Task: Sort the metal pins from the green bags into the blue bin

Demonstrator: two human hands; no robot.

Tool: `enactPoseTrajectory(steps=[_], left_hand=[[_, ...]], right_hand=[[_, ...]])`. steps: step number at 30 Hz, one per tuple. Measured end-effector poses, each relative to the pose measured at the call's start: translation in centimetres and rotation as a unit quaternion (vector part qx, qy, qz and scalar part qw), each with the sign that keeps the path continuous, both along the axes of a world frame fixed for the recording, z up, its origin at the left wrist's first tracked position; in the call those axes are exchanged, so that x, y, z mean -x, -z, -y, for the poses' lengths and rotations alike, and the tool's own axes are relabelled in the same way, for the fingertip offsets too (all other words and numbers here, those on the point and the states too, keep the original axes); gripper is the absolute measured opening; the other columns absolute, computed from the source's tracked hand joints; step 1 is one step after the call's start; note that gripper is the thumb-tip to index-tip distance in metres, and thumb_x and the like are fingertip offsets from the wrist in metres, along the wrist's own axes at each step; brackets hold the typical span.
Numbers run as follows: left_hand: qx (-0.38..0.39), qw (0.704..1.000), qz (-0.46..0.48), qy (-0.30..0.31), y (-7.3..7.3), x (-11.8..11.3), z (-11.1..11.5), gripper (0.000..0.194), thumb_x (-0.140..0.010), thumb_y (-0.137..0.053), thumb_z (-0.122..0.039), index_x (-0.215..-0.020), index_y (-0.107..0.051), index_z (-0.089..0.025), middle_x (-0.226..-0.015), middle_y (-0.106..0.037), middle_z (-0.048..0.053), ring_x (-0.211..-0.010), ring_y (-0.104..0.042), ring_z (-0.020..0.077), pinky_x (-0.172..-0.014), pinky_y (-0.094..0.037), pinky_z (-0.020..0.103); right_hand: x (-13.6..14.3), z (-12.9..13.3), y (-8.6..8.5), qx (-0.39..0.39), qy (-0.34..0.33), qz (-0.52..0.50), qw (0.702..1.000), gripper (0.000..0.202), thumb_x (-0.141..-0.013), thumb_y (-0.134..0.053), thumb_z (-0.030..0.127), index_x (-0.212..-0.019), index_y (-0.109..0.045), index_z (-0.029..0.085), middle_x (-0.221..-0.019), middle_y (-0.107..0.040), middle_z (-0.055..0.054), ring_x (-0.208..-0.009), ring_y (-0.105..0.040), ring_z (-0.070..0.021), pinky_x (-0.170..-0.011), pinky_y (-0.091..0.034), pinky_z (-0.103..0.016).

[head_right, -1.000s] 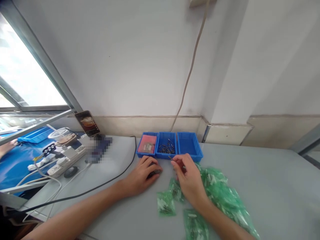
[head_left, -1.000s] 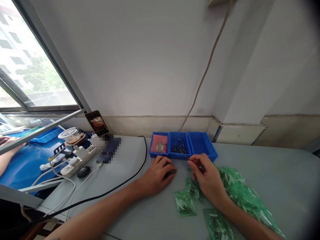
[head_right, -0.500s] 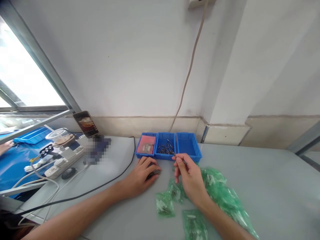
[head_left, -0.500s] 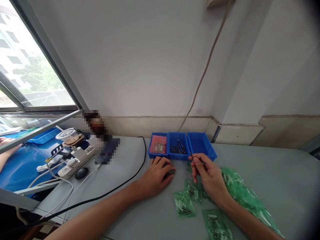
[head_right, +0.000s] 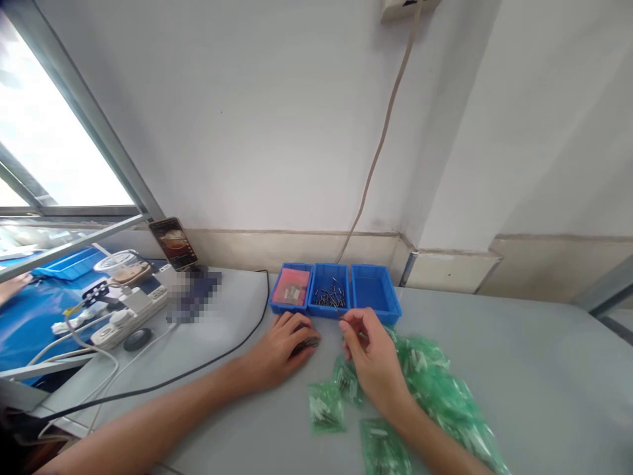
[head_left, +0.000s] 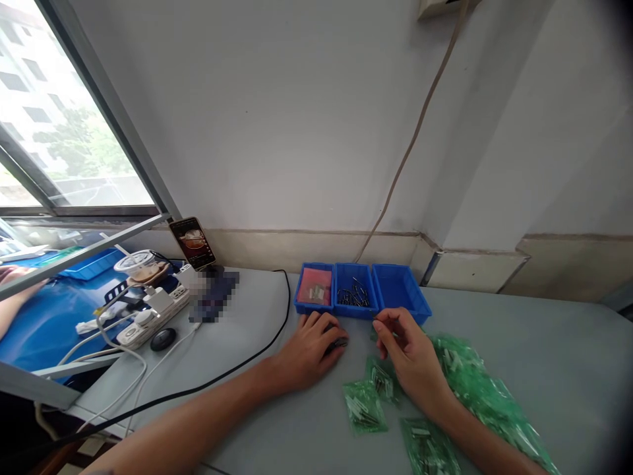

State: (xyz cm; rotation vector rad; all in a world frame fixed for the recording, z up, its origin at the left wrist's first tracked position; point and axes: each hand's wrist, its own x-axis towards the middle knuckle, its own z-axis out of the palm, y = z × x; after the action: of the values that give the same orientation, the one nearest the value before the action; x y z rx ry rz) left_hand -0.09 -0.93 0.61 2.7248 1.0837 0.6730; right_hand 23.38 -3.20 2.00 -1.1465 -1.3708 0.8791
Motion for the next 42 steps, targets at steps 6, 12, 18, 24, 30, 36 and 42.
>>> enactPoseTrajectory(steps=[6, 12, 18, 24, 30, 36, 42], left_hand=[[0.01, 1.0, 0.003, 0.006, 0.0, 0.1, 0.1, 0.02, -0.109, -0.057, -0.027, -0.128, -0.064, -0.024, -0.126, -0.062, 0.007, -0.111, -0.054, 0.0251, -0.097, -0.043, 0.041], [0.013, 1.0, 0.005, 0.011, 0.0, 0.1, -0.1, 0.021, -0.109, -0.056, -0.028, -0.128, -0.064, -0.023, -0.124, -0.062, 0.008, -0.108, -0.054, 0.0252, -0.097, -0.045, 0.042], [0.014, 1.0, 0.001, 0.013, -0.3, 0.1, 0.0, 0.02, -0.109, -0.056, -0.028, -0.127, -0.064, -0.024, -0.124, -0.062, 0.008, -0.107, -0.054, 0.0245, -0.097, -0.046, 0.041], [0.014, 1.0, 0.0, 0.015, -0.5, 0.3, 0.0, 0.021, -0.109, -0.056, -0.03, -0.129, -0.063, -0.025, -0.126, -0.062, 0.008, -0.108, -0.056, 0.0245, -0.098, -0.047, 0.041], [0.003, 1.0, 0.011, -0.004, -0.2, 0.0, 0.2, 0.022, -0.108, -0.058, -0.027, -0.129, -0.061, -0.023, -0.126, -0.06, 0.009, -0.114, -0.056, 0.0266, -0.098, -0.049, 0.043], [-0.002, 1.0, 0.021, -0.021, 0.2, -0.1, 0.2, 0.021, -0.106, -0.06, -0.028, -0.126, -0.061, -0.021, -0.126, -0.058, 0.011, -0.114, -0.058, 0.0271, -0.099, -0.052, 0.044], [0.011, 0.998, 0.049, -0.046, 0.4, -0.1, 0.3, 0.025, -0.106, -0.061, -0.032, -0.126, -0.059, -0.02, -0.126, -0.055, 0.012, -0.113, -0.059, 0.0277, -0.098, -0.054, 0.044]], right_hand=[[-0.2, -0.1, 0.2, -0.011, -0.002, 0.008, 1.0, 0.027, -0.101, -0.066, 0.052, -0.098, -0.063, 0.025, -0.083, -0.059, 0.0, -0.064, -0.059, -0.0161, -0.053, -0.054, -0.027], [-0.3, -0.3, 0.0, 0.054, -0.059, -0.076, 0.994, 0.038, -0.1, -0.065, 0.06, -0.104, -0.068, 0.022, -0.079, -0.061, -0.001, -0.057, -0.058, -0.0145, -0.05, -0.055, -0.029], [0.1, -0.2, -0.6, 0.095, -0.07, -0.132, 0.984, 0.044, -0.094, -0.071, 0.063, -0.103, -0.069, 0.02, -0.082, -0.061, -0.001, -0.057, -0.056, -0.014, -0.045, -0.054, -0.028], [-0.2, 0.2, 0.0, 0.019, -0.034, 0.008, 0.999, 0.033, -0.103, -0.06, 0.056, -0.103, -0.065, 0.024, -0.082, -0.061, -0.001, -0.062, -0.06, -0.0166, -0.056, -0.057, -0.031], [0.0, 0.3, 0.2, -0.04, -0.016, 0.071, 0.997, 0.026, -0.103, -0.062, 0.05, -0.097, -0.064, 0.025, -0.092, -0.059, -0.003, -0.069, -0.061, -0.0175, -0.057, -0.058, -0.031], [0.3, -0.2, 0.1, 0.082, -0.029, -0.047, 0.995, 0.043, -0.099, -0.062, 0.064, -0.083, -0.056, 0.025, -0.059, -0.05, 0.006, -0.045, -0.049, -0.0127, -0.039, -0.045, -0.024], [0.3, -0.7, -0.4, 0.134, -0.022, -0.117, 0.984, 0.049, -0.093, -0.069, 0.068, -0.079, -0.056, 0.023, -0.056, -0.048, 0.008, -0.041, -0.044, -0.0091, -0.036, -0.038, -0.02]])
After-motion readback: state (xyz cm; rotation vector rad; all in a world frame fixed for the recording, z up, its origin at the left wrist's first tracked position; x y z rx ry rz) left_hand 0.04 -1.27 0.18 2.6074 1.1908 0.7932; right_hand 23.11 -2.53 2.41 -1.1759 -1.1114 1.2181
